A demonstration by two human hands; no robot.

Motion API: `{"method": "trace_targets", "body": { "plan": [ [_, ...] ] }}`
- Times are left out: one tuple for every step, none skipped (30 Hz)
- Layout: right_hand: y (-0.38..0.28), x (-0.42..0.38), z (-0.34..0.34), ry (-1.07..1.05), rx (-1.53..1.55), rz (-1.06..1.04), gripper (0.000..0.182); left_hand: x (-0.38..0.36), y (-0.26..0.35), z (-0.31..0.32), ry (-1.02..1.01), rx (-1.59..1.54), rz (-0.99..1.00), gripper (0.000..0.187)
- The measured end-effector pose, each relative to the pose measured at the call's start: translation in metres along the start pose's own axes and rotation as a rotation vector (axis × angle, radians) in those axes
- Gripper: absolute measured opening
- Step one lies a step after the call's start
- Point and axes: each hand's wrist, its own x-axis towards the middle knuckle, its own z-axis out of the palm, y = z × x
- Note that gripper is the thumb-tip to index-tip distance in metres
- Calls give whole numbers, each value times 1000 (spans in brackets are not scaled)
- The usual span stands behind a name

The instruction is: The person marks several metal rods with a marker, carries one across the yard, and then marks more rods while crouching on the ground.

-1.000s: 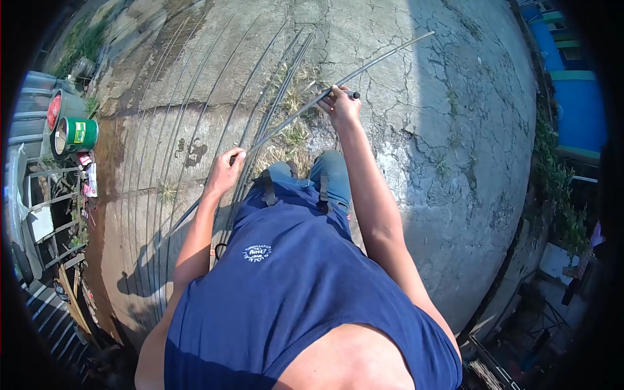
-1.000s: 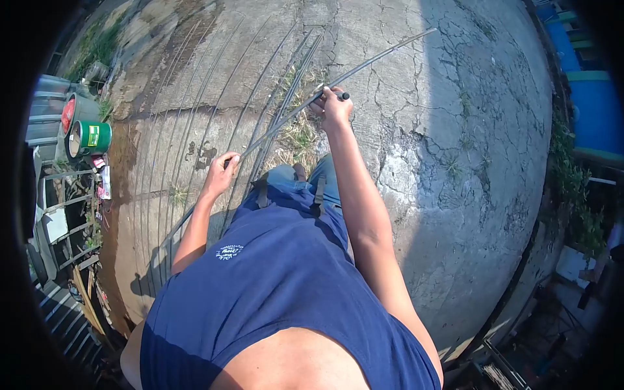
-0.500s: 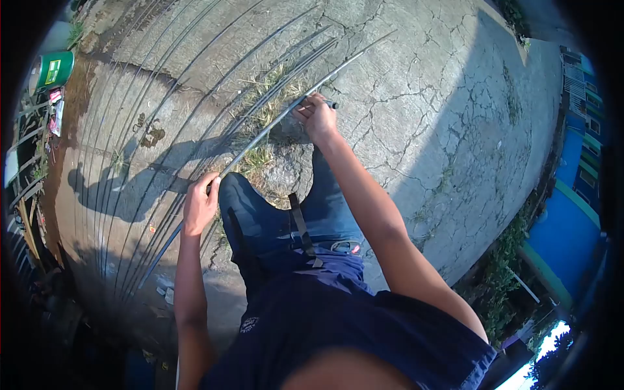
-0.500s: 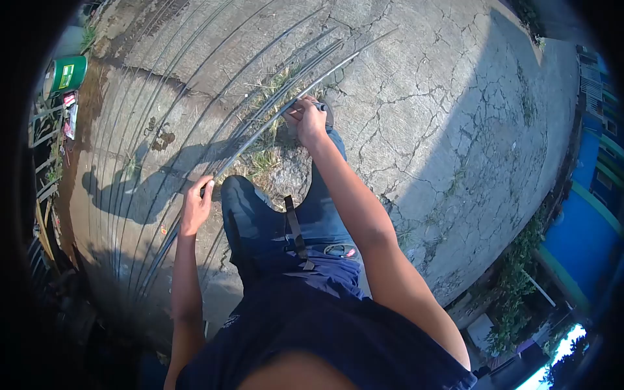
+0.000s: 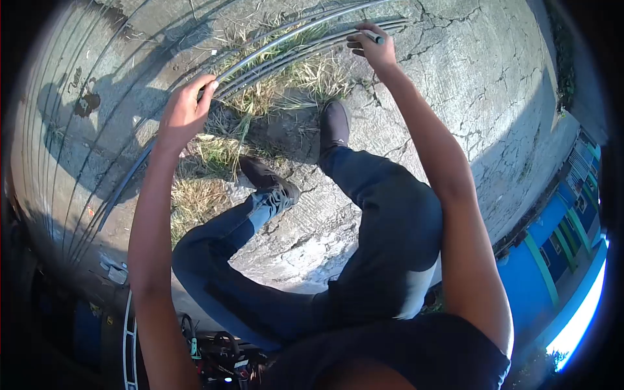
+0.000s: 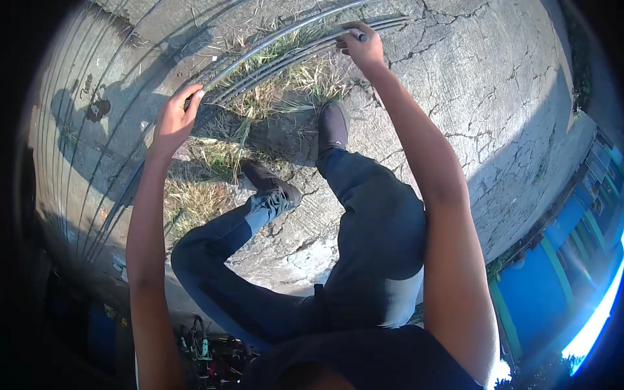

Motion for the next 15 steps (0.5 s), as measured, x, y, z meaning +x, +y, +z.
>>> {"method": "trace_targets", "body": {
  "plan": [
    [47,22,-7,144,-493,-332,28,10,-13,8,16,69,22,30],
    [67,29,-4,130,-512,-344,28,17,-27,19,38,138,52,30],
    [79,32,-4,95,-608,-476,30,22,-49,31,31,3,21,30],
    [98,35,-4,61,-698,-602,32,23,-57,37,45,-6,19,30],
    [113,41,-2,15,-748,-659,35,22,-63,39,-17,31,-42,33],
    [122,47,-1,-80,-827,-741,42,25,-68,43,-78,68,-100,35],
    [129,50,1,-115,-895,-800,47,29,-83,51,-112,79,-86,35],
    [135,55,7,-148,-960,-865,51,31,-96,62,-84,82,-78,35],
    [141,61,11,-164,-986,-941,54,32,-107,73,-4,103,45,31],
    [146,69,17,-174,-1010,-1022,56,35,-115,81,80,130,172,28],
    [151,75,23,-176,-1007,-1042,54,37,-121,88,68,181,170,29],
    [157,84,27,-158,-1054,-1114,50,39,-126,94,94,192,194,29],
    [160,90,32,-161,-1059,-1109,48,40,-129,100,102,199,179,29],
    [163,92,33,-162,-1075,-1091,46,43,-130,108,103,194,170,28],
    [169,95,32,-152,-1088,-1123,44,47,-132,113,75,202,147,26]
  ]
}}
